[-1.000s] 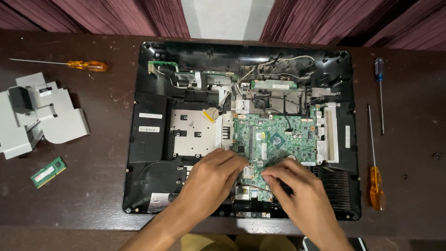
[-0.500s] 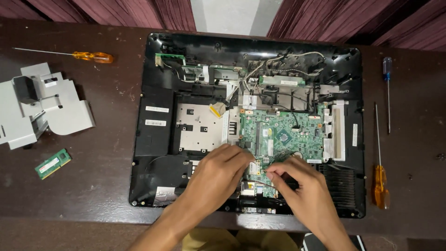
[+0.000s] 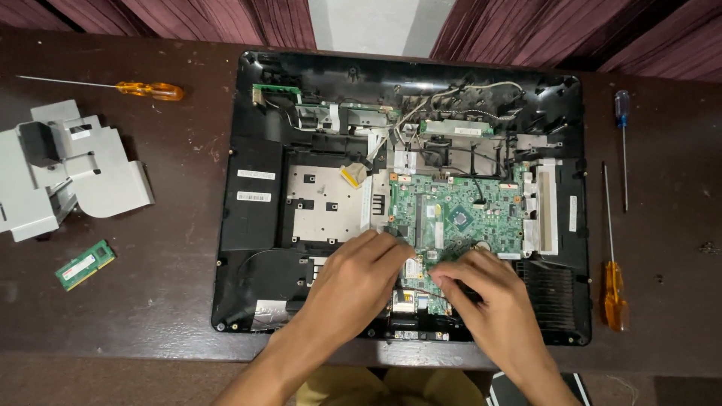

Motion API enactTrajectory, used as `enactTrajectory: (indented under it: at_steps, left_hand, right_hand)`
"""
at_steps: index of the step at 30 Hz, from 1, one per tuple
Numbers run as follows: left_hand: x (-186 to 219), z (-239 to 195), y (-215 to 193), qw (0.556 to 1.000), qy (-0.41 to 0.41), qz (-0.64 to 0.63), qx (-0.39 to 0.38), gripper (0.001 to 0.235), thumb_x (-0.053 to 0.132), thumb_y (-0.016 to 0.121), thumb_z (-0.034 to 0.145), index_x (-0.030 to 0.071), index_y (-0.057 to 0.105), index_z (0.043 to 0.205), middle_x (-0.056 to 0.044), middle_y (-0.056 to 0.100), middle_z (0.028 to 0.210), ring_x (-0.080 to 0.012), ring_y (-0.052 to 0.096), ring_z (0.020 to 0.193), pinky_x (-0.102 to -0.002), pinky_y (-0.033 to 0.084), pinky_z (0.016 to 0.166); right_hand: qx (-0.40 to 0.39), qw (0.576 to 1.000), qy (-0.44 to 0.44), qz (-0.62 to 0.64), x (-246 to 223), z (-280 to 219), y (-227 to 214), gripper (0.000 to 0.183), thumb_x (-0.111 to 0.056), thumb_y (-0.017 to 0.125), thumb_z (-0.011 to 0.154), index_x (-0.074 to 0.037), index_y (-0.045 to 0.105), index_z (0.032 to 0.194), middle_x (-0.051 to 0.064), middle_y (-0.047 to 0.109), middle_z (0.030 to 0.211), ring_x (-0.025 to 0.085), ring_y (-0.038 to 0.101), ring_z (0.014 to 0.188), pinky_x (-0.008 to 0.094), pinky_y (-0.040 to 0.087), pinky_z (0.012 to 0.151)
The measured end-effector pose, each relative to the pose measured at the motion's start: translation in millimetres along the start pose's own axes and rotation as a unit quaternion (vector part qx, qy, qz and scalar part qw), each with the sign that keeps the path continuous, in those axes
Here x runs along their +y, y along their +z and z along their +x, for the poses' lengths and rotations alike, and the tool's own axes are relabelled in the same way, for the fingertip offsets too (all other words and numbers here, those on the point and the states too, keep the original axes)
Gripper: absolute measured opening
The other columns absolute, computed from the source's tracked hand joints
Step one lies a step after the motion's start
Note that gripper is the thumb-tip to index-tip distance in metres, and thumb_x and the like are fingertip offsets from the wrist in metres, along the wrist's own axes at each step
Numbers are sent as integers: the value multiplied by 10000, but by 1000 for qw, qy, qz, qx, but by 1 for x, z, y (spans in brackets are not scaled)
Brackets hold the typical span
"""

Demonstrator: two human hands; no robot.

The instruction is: The person works on an open laptop placed on a table, connecting a ribbon cable to the motherboard and inserting a RAM stick into a slot. They then place a metal cover over the motherboard and secure it using a screwdriver.

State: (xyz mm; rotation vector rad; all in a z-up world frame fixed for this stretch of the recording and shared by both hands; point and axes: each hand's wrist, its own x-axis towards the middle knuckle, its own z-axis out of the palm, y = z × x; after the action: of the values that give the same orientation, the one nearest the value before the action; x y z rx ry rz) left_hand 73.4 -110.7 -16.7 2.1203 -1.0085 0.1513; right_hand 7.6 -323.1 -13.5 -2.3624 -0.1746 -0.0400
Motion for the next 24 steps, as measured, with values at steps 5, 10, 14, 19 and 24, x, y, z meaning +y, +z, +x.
enactTrajectory:
  at_steps: [5, 10, 14, 19, 24]
  left_hand:
    - [0, -1, 0, 1000, 3, -7, 1, 264, -207, 618, 858, -25, 677, 1040, -144, 678, 925, -288, 637, 814, -418, 561, 763]
    - [-1, -4, 1, 1000, -3, -2, -13, 300, -241, 598, 831, -20, 665, 1024, -130, 615, 874, -274, 618, 758, -424, 576, 727]
    - [-2, -5, 2, 1000, 4, 15, -21, 312, -243, 595, 804, -4, 639, 999, -166, 587, 937, -320, 599, 829, -448, 555, 666]
    - [1, -3, -2, 999, -2, 18, -43, 447, -281, 562, 728, 25, 599, 1053, -187, 582, 1024, -347, 604, 871, -472, 557, 614]
    - [1, -2, -2, 999, 17, 7, -26, 447, -247, 520, 751, 27, 562, 1101, -165, 618, 1011, -335, 564, 875, -461, 506, 752]
  right_hand:
    - [9, 998, -27, -49, -5, 1, 2, 154, -198, 647, 972, -113, 763, 1029, -1, 722, 913, 179, 650, 852, 373, 487, 825]
    - [18, 1000, 15, -7, -6, 1, 4, 195, -174, 755, 888, -81, 733, 1058, 14, 747, 849, 173, 719, 822, 485, 430, 1151]
    - [-7, 992, 122, 20, -7, 2, 3, 251, -201, 787, 877, -129, 681, 1092, -6, 720, 834, 142, 664, 816, 310, 525, 760]
    - [-13, 991, 132, 25, -5, 2, 3, 266, -197, 794, 873, -147, 671, 1103, -17, 724, 834, 129, 680, 815, 295, 531, 715]
    - [-9, 990, 133, 38, -3, 3, 4, 277, -161, 806, 863, -133, 658, 1095, -8, 713, 825, 128, 680, 795, 294, 551, 760]
